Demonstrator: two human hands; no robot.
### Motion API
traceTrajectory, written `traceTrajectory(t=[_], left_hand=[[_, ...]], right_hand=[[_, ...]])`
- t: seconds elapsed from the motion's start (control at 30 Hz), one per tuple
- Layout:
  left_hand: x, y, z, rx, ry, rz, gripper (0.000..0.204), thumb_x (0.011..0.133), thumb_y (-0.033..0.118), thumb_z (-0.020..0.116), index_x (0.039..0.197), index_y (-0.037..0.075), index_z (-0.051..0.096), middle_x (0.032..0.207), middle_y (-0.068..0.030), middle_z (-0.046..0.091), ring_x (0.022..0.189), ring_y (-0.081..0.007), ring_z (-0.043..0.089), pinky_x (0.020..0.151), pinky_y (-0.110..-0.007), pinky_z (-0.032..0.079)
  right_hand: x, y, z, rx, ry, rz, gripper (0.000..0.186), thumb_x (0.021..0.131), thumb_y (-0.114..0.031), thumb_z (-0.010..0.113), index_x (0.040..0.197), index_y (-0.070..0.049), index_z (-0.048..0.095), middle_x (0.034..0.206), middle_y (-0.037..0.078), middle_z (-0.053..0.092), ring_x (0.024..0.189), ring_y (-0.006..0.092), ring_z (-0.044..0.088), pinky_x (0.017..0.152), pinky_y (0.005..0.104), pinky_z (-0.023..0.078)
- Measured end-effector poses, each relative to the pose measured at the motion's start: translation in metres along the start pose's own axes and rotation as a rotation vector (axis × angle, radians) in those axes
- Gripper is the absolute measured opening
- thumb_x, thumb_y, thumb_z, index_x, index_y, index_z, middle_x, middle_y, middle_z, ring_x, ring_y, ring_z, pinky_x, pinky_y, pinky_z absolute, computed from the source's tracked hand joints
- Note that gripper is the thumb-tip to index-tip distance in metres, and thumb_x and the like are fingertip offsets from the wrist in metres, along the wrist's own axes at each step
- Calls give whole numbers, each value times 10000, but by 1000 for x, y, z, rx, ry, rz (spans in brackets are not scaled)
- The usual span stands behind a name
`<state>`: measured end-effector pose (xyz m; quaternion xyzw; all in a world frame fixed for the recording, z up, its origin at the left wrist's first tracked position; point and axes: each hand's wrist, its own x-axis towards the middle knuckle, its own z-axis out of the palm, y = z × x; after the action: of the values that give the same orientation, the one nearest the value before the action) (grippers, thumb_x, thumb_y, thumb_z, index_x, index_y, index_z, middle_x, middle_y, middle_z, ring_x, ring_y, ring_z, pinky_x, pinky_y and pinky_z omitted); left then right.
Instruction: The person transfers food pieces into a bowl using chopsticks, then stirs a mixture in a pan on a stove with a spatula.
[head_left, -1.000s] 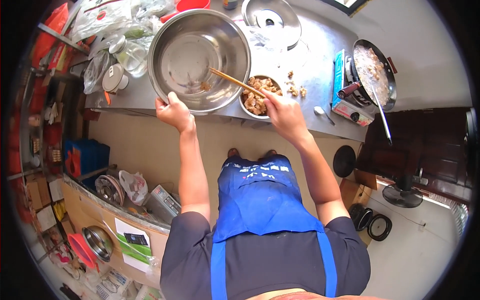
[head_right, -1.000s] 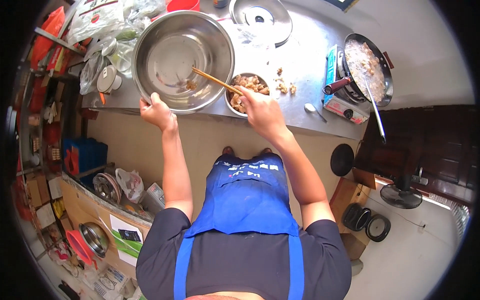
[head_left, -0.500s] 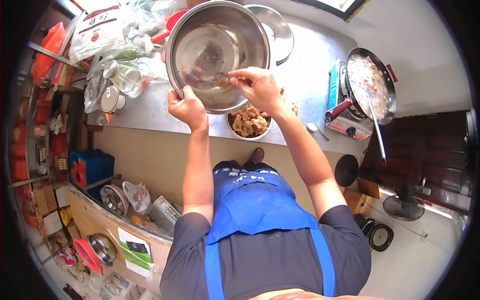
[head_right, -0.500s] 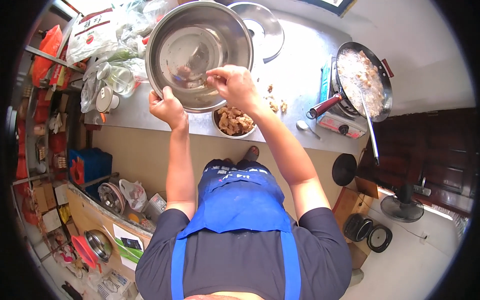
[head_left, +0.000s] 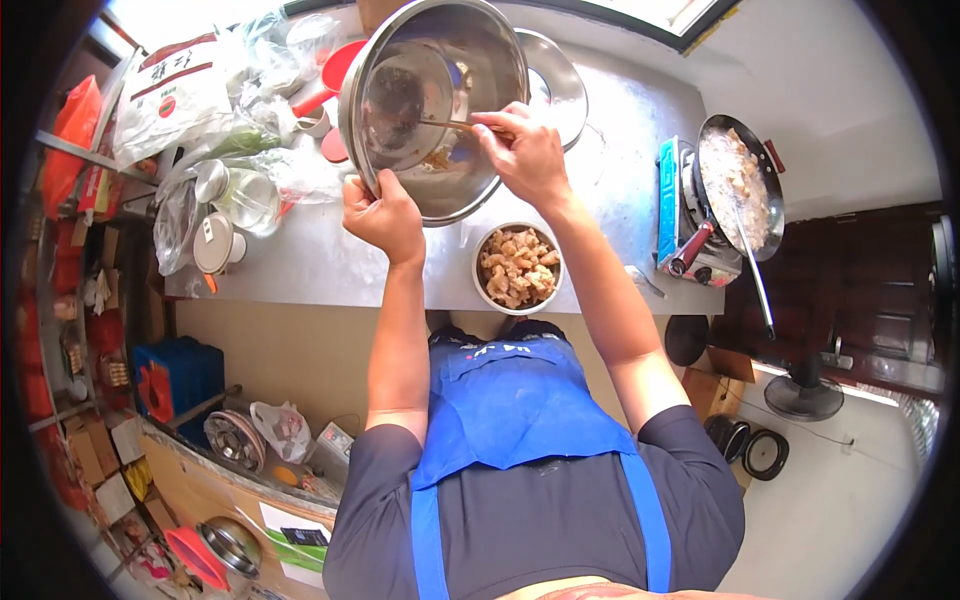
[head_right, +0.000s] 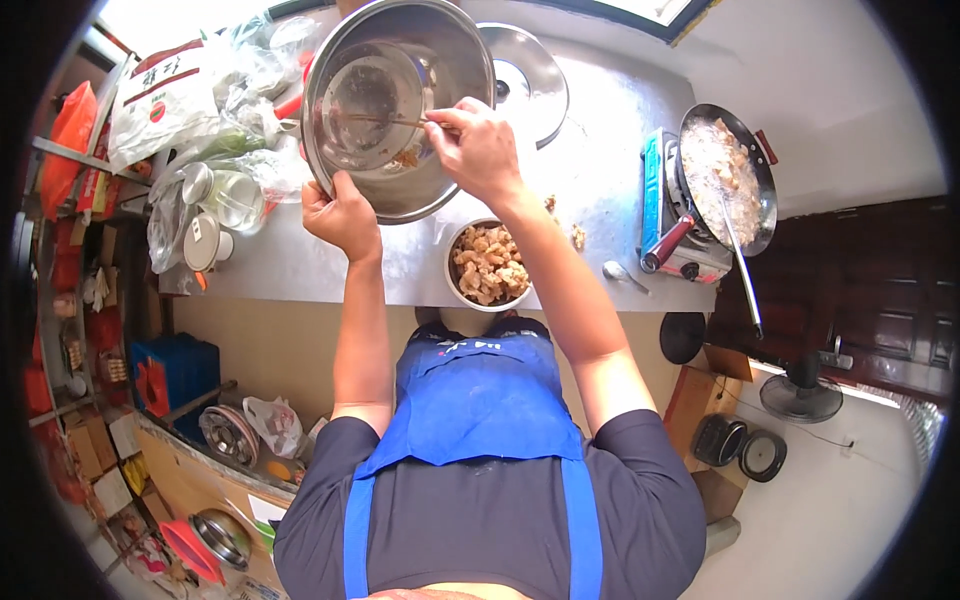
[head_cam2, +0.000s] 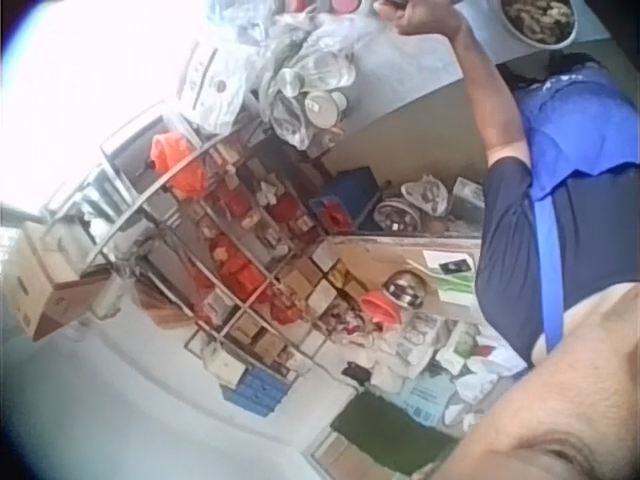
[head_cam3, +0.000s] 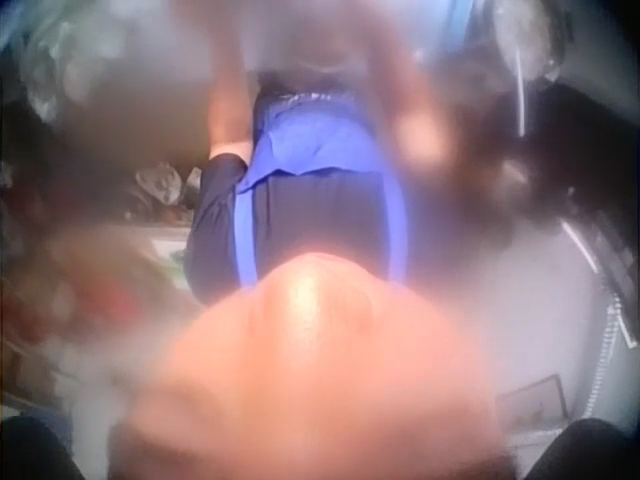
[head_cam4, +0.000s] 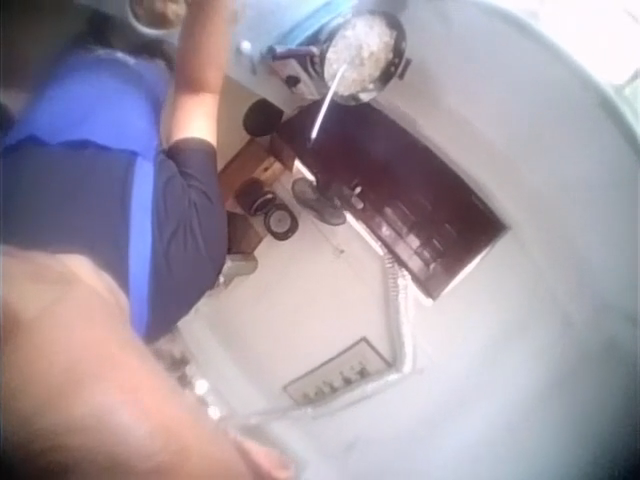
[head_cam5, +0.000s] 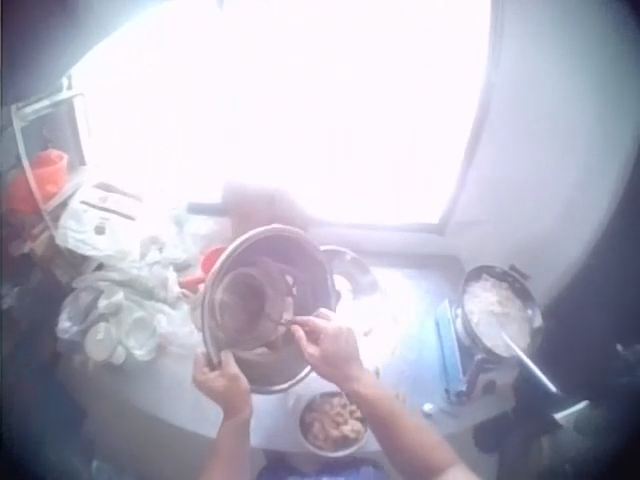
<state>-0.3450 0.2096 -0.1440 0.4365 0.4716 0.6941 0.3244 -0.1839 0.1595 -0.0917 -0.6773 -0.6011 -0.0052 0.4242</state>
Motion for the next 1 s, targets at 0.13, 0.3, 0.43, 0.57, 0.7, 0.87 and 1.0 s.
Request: traceTrajectory(t=[0.13, 0.3, 0.43, 0.57, 0.7, 0.87, 1.0], left_hand=[[12, -5, 5, -59, -32, -36, 289, 794, -16, 580, 624, 61, 359, 570, 54, 396, 546, -50, 335, 491, -260, 300], [20, -9, 9, -92, -21, -52, 297, 792, -20, 581, 622, 61, 352, 567, 54, 396, 546, -47, 329, 488, -257, 293], [20, -14, 9, -10, -28, -11, 314, 794, -26, 585, 610, 59, 345, 552, 49, 385, 538, -47, 325, 477, -259, 288], [15, -4, 12, -11, -29, 43, 326, 799, -34, 580, 603, 57, 336, 541, 47, 374, 529, -48, 322, 467, -261, 283], [8, 2, 13, 20, -29, 65, 328, 803, -35, 574, 604, 57, 330, 539, 46, 371, 528, -47, 319, 466, -260, 282], [5, 9, 9, -8, 34, 82, 326, 805, -29, 574, 607, 49, 328, 530, 45, 372, 526, -46, 318, 467, -259, 285], [1, 14, 1, 14, 13, 43, 259, 810, -15, 580, 632, 33, 398, 597, 40, 462, 575, -54, 382, 524, -255, 340]], right_hand=[[13, 17, 39, 298, 105, 248, 191, 832, -130, 705, 997, -39, 740, 784, 97, 673, 718, 180, 671, 649, 294, 520], [5, 28, 51, 365, 246, 348, 183, 859, -110, 689, 1003, -3, 727, 852, 139, 723, 725, 187, 700, 667, 281, 546], [-7, 0, 44, 361, 132, 91, 122, 868, -57, 671, 976, -22, 714, 878, 113, 703, 737, 180, 700, 650, 278, 558], [-21, -2, 52, 307, 88, -3, 121, 831, -36, 686, 949, -29, 710, 846, 115, 673, 698, 234, 688, 608, 308, 554], [-48, -11, 66, 184, 170, -102, 142, 773, -10, 678, 914, -24, 689, 876, 123, 658, 683, 275, 665, 583, 337, 537], [-75, -12, 67, 131, 180, -53, 247, 761, 8, 675, 1005, -23, 700, 893, 127, 655, 708, 276, 657, 621, 342, 542], [-89, -17, 56, 71, 286, -41, 344, 768, 28, 670, 1106, -30, 691, 913, 139, 666, 730, 270, 658, 663, 339, 541]])
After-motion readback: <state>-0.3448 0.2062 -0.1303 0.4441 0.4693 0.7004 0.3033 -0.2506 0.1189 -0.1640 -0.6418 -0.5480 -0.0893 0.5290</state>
